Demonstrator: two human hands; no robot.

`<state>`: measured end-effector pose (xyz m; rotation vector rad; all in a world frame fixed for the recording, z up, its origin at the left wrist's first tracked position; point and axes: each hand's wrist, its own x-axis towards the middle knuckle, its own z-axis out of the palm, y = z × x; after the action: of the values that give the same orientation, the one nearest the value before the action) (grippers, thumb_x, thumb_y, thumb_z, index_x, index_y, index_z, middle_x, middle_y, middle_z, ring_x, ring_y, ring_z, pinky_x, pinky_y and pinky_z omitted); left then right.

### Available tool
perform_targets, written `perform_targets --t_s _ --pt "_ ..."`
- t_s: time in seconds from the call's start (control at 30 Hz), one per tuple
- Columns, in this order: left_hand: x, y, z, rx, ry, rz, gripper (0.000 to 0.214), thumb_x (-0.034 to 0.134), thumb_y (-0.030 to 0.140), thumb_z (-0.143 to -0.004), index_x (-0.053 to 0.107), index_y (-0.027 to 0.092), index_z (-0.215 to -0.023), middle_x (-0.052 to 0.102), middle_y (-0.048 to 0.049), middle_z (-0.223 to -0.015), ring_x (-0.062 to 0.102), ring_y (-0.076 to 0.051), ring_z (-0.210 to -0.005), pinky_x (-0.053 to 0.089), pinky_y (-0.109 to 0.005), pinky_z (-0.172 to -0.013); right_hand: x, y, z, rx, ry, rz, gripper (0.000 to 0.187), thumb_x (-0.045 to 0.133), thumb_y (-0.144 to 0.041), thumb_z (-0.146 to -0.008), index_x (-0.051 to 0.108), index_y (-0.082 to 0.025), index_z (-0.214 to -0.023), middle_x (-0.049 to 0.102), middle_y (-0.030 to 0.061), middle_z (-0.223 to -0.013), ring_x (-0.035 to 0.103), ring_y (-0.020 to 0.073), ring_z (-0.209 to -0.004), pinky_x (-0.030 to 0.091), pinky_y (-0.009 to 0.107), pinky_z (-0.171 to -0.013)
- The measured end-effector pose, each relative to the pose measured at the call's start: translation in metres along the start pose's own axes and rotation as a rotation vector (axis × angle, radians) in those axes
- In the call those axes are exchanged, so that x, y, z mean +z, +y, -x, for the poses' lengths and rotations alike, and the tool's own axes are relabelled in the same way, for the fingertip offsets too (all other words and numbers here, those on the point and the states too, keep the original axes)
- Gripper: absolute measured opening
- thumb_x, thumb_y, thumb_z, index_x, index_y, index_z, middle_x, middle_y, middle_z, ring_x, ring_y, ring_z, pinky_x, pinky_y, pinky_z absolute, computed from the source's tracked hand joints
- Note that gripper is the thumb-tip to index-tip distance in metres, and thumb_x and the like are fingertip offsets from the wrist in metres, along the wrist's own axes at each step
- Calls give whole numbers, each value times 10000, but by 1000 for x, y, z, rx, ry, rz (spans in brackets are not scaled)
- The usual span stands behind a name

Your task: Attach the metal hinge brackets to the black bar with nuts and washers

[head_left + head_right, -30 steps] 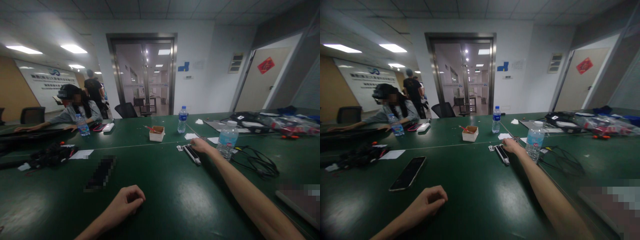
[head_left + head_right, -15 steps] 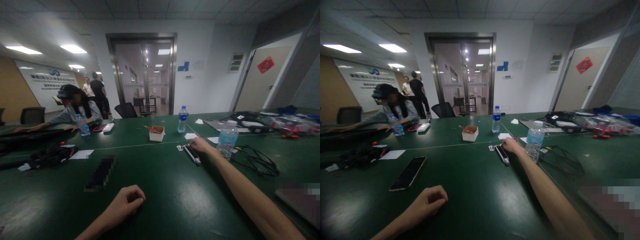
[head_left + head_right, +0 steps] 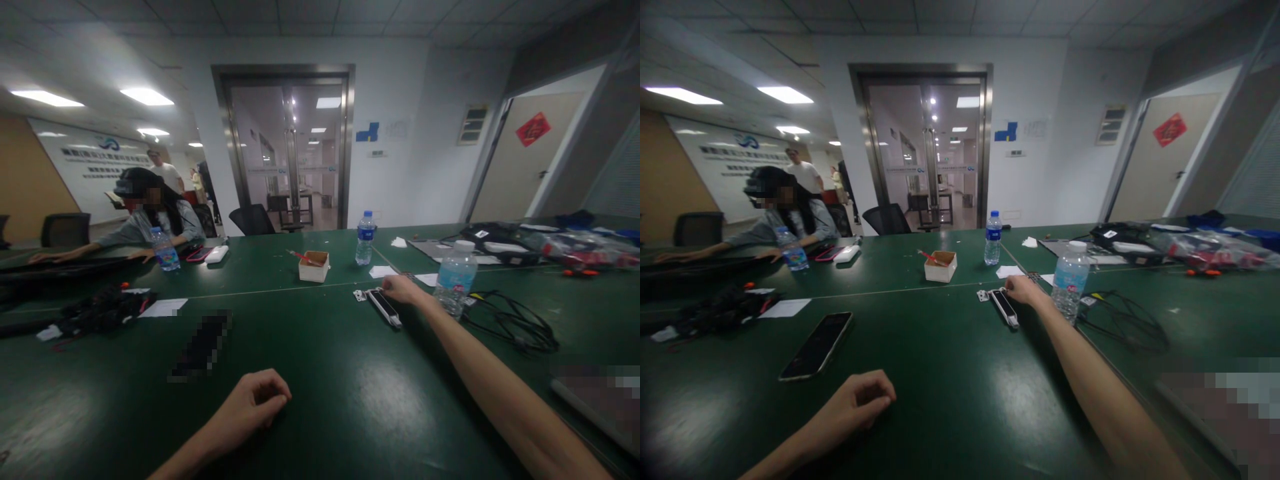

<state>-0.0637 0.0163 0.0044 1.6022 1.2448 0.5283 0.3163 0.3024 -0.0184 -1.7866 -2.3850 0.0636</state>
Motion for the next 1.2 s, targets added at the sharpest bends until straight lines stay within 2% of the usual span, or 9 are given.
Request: perform_targets --t_s 0.23,0.4,0.6,0.7,0.87,1.0,1.2 --pt "0 0 0 -5 9 2 324 525 450 -859 569 143 -953 540 -32 -942 500 -128 -728 421 -244 -616 0 0 6 165 5 50 257 531 -134 -805 660 -199 -1017 635 146 -1108 609 275 -1001 448 319 -783" --pt "2 3 -1 1 24 -9 332 533 456 -849 575 137 -933 548 -40 -922 499 -135 -706 413 -257 -601 0 -2 11 196 -6 69 301 508 -73 -786 654 -188 -1022 604 145 -1174 569 289 -1087 429 354 -856" --pt "2 4 0 -5 28 -6 302 525 426 -849 574 138 -926 549 -33 -911 501 -128 -700 419 -250 -604 -14 -11 14 218 -14 75 343 506 -109 -797 635 -190 -1104 601 151 -1186 578 287 -1073 440 336 -820" --pt "2 2 0 3 19 -5 297 514 420 -858 570 141 -945 550 -34 -924 502 -126 -703 421 -245 -600 -21 -19 14 228 -35 66 279 495 -245 -856 661 -151 -1059 636 180 -1102 605 295 -1020 452 338 -792" --pt "2 1 -1 11 19 -12 327 524 447 -854 571 136 -940 547 -31 -891 501 -134 -702 420 -252 -602 -20 -45 25 209 -120 37 418 550 -481 -832 686 -124 -1003 679 171 -968 644 276 -925 476 317 -752" --pt "1 -1 -2 6 5 -25 367 524 486 -848 567 141 -965 544 -28 -903 502 -134 -715 422 -254 -616 -14 -69 43 178 -140 32 409 604 -408 -798 656 -104 -1067 652 211 -1054 645 308 -929 486 340 -732" --pt "1 -2 -1 21 7 -22 371 521 489 -850 568 140 -967 546 -35 -909 501 -139 -720 422 -262 -620 -16 -83 49 134 -130 9 361 588 -398 -799 680 -91 -963 670 209 -984 659 302 -873 483 311 -678"
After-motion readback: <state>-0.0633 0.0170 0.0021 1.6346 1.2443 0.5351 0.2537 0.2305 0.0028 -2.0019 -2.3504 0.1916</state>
